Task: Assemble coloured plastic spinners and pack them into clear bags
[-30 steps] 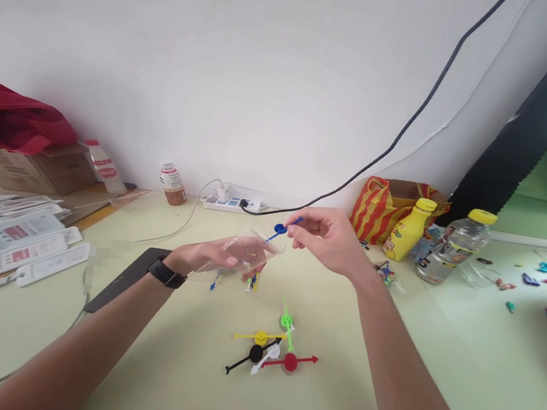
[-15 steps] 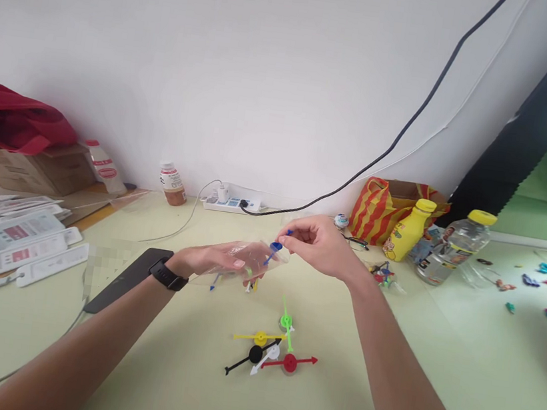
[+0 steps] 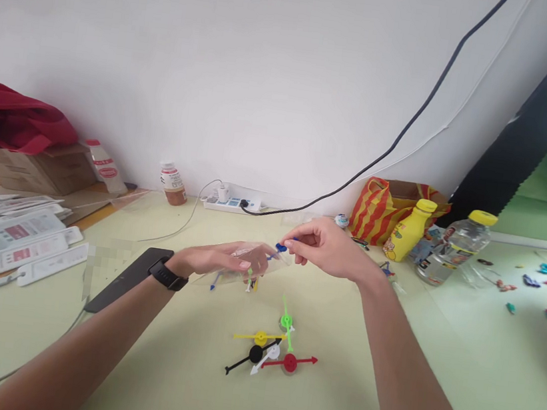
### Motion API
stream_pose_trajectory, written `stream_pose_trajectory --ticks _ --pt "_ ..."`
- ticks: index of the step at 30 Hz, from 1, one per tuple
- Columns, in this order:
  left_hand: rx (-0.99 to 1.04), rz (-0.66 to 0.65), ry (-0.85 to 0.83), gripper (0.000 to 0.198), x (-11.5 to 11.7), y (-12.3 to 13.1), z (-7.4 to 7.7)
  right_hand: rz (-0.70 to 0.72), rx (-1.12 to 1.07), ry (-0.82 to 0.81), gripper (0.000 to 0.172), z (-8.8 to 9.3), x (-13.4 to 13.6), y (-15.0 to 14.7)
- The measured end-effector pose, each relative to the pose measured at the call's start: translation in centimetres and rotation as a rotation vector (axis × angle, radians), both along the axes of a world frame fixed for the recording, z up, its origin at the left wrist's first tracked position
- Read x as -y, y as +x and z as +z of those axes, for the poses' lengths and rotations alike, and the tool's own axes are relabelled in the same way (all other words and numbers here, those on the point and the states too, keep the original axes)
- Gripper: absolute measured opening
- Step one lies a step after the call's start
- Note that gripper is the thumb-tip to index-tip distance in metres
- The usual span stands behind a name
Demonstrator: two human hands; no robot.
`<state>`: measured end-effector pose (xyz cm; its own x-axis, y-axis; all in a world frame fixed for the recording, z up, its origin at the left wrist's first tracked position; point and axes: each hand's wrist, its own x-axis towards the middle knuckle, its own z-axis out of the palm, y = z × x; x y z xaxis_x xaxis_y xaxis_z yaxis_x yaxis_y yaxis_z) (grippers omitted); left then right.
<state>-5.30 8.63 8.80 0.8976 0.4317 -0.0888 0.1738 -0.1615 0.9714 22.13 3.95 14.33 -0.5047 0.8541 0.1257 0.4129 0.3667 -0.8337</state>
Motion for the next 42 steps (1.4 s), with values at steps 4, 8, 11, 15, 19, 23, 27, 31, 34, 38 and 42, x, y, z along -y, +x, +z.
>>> stream_pose_trajectory --ticks 4,8,11,15,19,23,27,31,34,38,42 --pt "0.007 -0.009 0.004 0.058 -0.1 -0.1 0.1 0.03 0.022 0.005 0.027 0.6 0.4 0.6" --pt "0.021 -0.012 -0.001 0.059 0.0 0.1 0.2 0.017 0.042 0.023 0.021 0.7 0.4 0.8" --pt "0.012 -0.007 -0.015 0.058 0.2 0.2 0.1 -0.017 0.099 0.048 0.021 0.2 0.1 0.5" --pt "0.029 0.004 -0.027 0.058 0.3 0.4 0.0 -0.067 0.103 0.099 0.019 -1.0 -0.7 -0.2" --pt "0.048 0.002 -0.024 0.061 0.3 0.4 0.0 -0.109 0.131 0.179 0.01 -1.5 -1.2 -0.6" --pt "0.055 0.015 -0.019 0.061 0.2 0.5 0.0 -0.109 0.135 0.18 0.013 -1.4 -1.2 -0.4" --pt "0.074 0.017 -0.036 0.06 0.3 0.6 -0.2 -0.136 0.101 0.184 0.019 -1.6 -1.2 -0.5" --pt "0.069 0.017 -0.056 0.058 0.4 0.6 -0.3 -0.162 0.096 0.206 0.02 -2.1 -1.5 -0.6" --pt "0.057 0.025 -0.064 0.057 0.4 0.5 0.0 -0.221 0.146 0.212 0.017 -2.3 -1.9 -0.2" --pt "0.067 0.049 -0.049 0.057 0.4 0.2 0.6 -0.169 0.393 0.055 0.013 -2.6 -2.3 0.7" --pt "0.064 0.059 -0.025 0.056 0.2 -0.1 0.5 0.091 0.573 -0.256 0.02 -4.4 -2.4 -0.2"
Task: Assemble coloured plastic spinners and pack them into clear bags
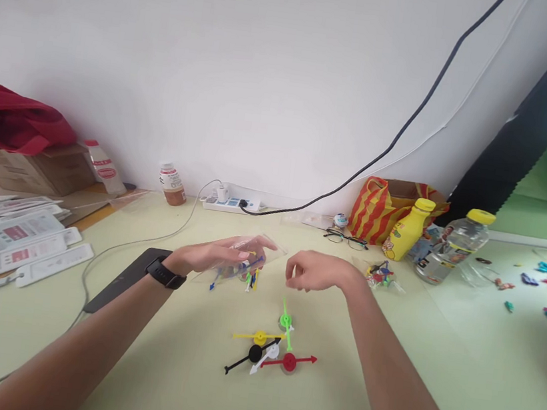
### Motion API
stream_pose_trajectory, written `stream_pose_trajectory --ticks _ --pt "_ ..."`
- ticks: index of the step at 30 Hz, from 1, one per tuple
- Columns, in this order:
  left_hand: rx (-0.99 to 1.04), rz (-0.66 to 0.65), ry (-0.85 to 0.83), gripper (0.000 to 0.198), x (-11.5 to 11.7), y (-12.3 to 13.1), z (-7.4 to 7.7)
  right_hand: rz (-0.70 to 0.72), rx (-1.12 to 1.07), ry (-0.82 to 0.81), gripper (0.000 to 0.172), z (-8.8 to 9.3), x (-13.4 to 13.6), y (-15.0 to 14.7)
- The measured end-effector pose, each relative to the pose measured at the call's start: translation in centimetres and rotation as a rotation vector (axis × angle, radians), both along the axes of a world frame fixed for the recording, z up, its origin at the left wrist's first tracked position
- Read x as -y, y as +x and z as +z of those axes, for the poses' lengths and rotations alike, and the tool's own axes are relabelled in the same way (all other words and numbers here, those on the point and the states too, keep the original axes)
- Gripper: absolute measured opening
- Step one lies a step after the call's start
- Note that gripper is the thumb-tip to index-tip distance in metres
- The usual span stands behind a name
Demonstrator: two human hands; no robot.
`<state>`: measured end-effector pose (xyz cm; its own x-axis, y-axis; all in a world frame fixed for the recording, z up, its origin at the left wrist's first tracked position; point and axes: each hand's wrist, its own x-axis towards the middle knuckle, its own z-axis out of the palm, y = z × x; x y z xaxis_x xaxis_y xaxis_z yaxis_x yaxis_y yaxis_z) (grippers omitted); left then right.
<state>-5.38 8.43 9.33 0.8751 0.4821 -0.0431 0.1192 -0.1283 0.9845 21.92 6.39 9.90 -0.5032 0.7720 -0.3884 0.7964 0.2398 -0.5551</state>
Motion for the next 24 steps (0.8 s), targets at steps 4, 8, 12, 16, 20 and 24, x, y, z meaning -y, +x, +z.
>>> stream_pose_trajectory --ticks 4,8,12,16,20,24 --pt "-0.008 -0.007 0.037 0.055 -0.2 -0.2 -0.3 0.118 -0.021 -0.139 0.023 -2.6 -0.7 -1.9" --pt "-0.012 -0.012 0.048 0.057 -0.4 -0.5 -0.3 0.135 -0.14 -0.205 0.01 -3.2 -1.2 -1.8" --pt "-0.01 -0.014 0.033 0.058 -0.3 -0.7 0.0 0.106 -0.363 -0.241 0.02 -1.6 -1.3 0.5" --pt "0.001 -0.024 0.034 0.058 -0.3 -0.6 0.1 -0.001 -0.485 -0.133 0.034 0.2 -1.1 3.6" --pt "0.007 -0.033 0.029 0.057 -0.3 -0.5 0.0 -0.197 -0.628 0.099 0.041 1.5 -0.8 6.1" --pt "-0.001 -0.038 0.051 0.058 -0.2 -0.3 -0.1 -0.355 -0.794 0.298 0.038 2.9 0.2 7.2"
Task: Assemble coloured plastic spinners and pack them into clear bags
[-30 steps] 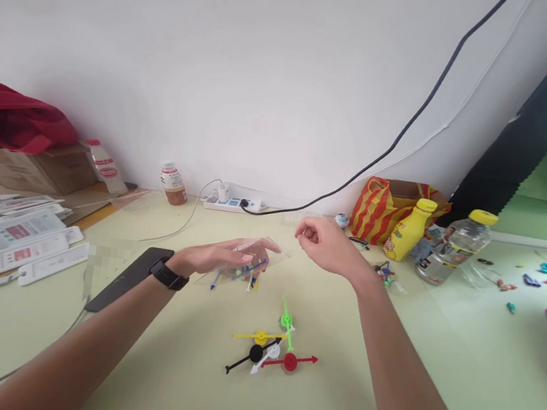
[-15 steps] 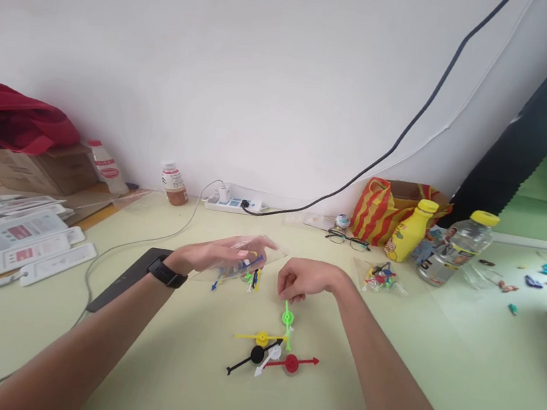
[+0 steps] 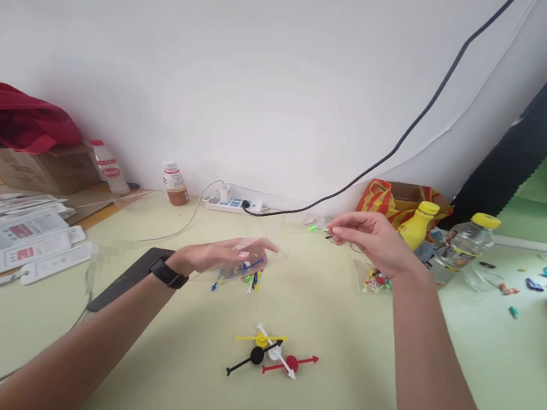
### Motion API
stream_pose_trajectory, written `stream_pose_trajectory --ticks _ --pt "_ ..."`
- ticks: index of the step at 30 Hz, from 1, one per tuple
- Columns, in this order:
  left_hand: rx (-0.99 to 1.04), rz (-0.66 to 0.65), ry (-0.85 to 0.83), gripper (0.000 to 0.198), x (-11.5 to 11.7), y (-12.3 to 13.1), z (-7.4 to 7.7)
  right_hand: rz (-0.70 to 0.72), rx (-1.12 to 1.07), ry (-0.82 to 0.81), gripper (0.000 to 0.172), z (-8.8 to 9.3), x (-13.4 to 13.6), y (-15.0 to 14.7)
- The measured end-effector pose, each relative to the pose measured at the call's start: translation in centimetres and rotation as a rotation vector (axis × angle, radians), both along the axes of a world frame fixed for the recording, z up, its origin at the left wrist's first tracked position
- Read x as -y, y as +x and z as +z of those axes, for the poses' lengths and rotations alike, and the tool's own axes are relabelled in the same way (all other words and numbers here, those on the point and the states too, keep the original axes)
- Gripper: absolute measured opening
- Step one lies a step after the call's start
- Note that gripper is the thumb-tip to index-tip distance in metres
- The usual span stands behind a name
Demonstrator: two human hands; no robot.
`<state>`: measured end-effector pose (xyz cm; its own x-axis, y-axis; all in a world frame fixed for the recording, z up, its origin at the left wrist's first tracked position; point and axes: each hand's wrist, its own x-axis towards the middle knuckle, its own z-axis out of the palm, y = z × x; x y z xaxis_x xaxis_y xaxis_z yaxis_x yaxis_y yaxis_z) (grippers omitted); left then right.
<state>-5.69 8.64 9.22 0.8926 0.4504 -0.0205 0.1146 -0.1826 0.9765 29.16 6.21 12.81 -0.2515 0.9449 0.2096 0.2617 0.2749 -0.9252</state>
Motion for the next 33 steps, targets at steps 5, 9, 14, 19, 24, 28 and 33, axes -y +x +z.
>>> stream_pose_trajectory --ticks 5,9,14,19,24,28,33 --pt "0.027 -0.042 -0.013 0.059 0.2 0.3 -0.2 0.073 0.058 0.094 0.029 1.9 1.7 -1.8" --pt "0.05 -0.06 -0.061 0.061 0.3 0.7 -0.8 0.148 0.215 0.092 0.027 2.4 2.4 -4.5" --pt "0.074 -0.075 -0.133 0.055 0.4 1.1 -1.3 0.214 0.304 0.117 0.023 1.4 2.0 -6.8" --pt "0.069 -0.053 -0.137 0.054 0.4 1.3 -1.4 0.232 0.393 0.196 0.019 0.7 1.8 -8.0" --pt "0.063 -0.041 -0.146 0.054 0.6 1.4 -1.1 0.285 0.408 0.196 0.018 0.8 2.0 -8.4" --pt "0.054 -0.016 -0.142 0.051 0.7 1.6 -1.1 0.272 0.432 0.196 0.016 0.6 2.0 -8.6" --pt "0.028 -0.013 -0.117 0.048 0.5 1.6 -1.3 0.213 0.416 0.228 0.012 0.1 2.0 -9.2"
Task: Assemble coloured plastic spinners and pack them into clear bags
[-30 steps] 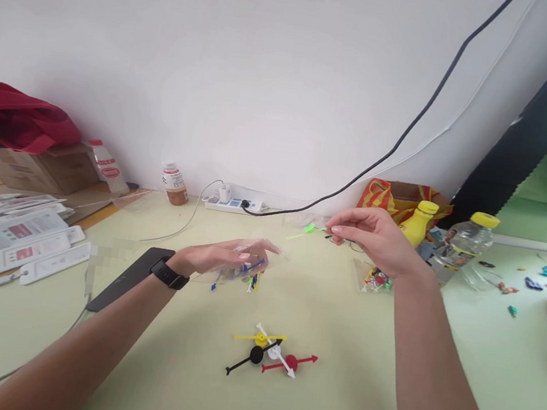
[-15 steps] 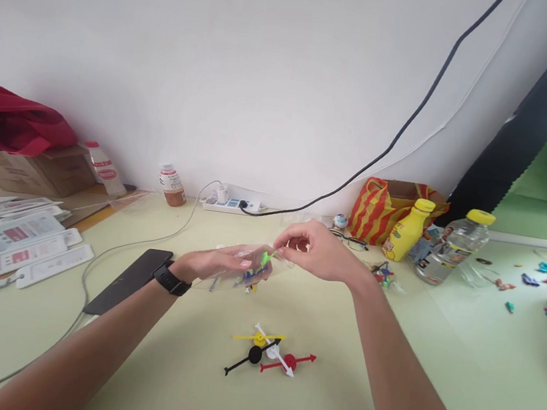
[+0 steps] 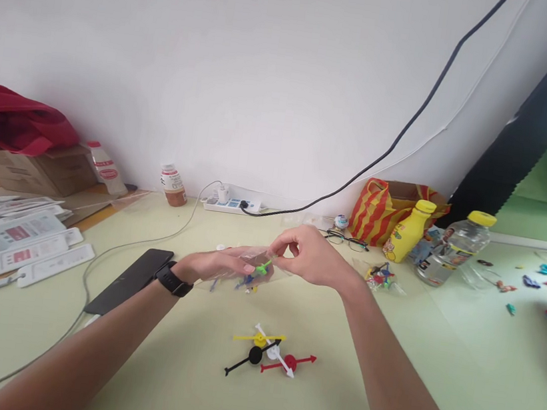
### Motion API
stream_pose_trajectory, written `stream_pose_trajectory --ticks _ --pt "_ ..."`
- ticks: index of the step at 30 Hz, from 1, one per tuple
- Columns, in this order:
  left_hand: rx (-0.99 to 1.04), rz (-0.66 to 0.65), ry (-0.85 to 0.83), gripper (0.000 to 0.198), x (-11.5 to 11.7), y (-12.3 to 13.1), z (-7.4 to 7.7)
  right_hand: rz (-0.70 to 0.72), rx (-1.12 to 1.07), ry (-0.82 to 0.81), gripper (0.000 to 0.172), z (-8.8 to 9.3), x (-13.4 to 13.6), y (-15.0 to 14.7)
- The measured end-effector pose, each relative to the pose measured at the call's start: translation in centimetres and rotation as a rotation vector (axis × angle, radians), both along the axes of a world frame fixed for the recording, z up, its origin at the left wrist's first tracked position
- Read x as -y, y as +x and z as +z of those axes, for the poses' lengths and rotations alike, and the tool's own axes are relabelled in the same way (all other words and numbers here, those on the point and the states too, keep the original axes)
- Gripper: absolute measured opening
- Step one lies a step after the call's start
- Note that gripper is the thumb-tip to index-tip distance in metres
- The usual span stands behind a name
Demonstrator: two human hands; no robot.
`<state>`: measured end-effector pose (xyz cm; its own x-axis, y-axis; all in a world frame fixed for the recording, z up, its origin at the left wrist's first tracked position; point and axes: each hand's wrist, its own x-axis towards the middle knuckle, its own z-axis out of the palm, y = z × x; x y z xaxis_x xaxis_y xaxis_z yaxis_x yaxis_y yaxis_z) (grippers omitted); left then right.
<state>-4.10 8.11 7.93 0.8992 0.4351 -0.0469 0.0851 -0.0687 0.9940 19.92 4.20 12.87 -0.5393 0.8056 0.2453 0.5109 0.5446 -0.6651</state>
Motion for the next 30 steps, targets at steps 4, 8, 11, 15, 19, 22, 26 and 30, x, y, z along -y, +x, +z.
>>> stream_pose_trajectory --ticks 4,8,11,15,19,22,26,30 --pt "-0.032 -0.007 0.027 0.046 0.0 0.0 0.1 -0.037 0.024 0.022 0.01 -0.4 -0.1 -0.6" --pt "-0.017 -0.02 0.054 0.042 0.1 0.1 0.2 0.011 0.012 -0.007 0.018 -0.1 0.0 -0.7" --pt "0.014 -0.01 0.02 0.048 0.1 0.1 0.2 0.038 -0.011 -0.045 0.039 0.7 0.3 0.1" --pt "0.027 -0.001 -0.023 0.046 0.0 0.1 0.3 0.139 0.051 -0.119 0.04 1.6 0.4 1.9" --pt "0.011 -0.002 -0.049 0.052 0.2 0.0 0.3 0.199 0.177 -0.132 0.032 1.6 0.1 3.0" --pt "0.002 0.018 -0.094 0.057 0.2 0.0 0.2 0.172 0.179 -0.125 0.025 1.4 -0.2 3.1" --pt "0.02 0.062 -0.255 0.071 0.0 0.1 -0.2 0.068 0.062 -0.089 0.02 1.5 -0.1 3.2" --pt "-0.002 0.086 -0.377 0.073 -0.4 0.3 -0.7 -0.032 -0.037 -0.072 0.015 1.6 0.1 3.1"
